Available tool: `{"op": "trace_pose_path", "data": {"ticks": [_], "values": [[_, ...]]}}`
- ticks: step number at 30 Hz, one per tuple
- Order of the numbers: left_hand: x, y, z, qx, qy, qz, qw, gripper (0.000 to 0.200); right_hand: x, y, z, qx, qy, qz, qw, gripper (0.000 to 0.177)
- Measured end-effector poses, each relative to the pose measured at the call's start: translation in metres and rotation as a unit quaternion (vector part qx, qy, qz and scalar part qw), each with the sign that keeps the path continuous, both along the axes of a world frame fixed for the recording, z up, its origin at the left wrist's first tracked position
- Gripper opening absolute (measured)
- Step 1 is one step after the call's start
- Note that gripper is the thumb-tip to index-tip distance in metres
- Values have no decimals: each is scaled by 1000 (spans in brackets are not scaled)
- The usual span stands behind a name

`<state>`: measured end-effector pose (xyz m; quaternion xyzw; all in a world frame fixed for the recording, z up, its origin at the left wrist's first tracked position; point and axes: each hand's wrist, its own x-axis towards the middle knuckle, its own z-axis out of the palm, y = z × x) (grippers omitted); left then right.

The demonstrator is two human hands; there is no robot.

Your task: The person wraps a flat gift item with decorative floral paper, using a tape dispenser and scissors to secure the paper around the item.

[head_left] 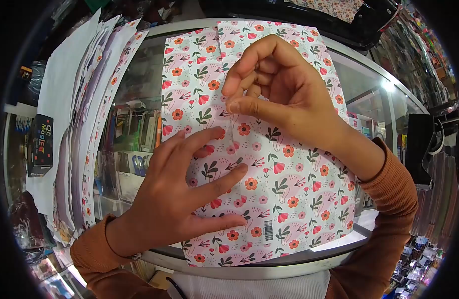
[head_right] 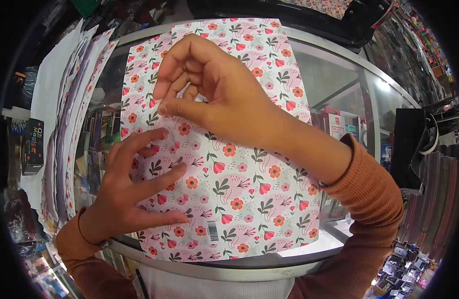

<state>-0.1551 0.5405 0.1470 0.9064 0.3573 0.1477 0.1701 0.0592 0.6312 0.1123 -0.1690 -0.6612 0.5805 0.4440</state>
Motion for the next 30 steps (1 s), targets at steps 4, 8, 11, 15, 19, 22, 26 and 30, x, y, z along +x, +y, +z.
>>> {"op": "trace_pose_path", "data": {"ticks": [4,8,11,15,19,22,26,30], "values": [[-2,-1,-3,-30,-27,31,999,69,0,1,-1,-31,12,9,999,34],[0,-1,-1,-19,-13,31,999,70,-2,0,0,-37,-3,3,999,29],[1,-1,1,-14,0,30,999,70,-2,1,0,-53,-19,-2,998,26],[1,-3,1,-9,10,32,999,71,2,2,3,-48,-74,10,996,31],[3,-6,1,13,51,34,998,72,0,3,1,-54,-48,14,997,29],[3,-9,0,28,82,37,996,72,2,2,4,-32,-70,27,997,35],[2,-11,1,43,109,41,992,72,7,3,5,31,-115,38,992,44],[2,-12,0,47,112,45,992,72,5,1,4,15,-119,28,992,45]]}}
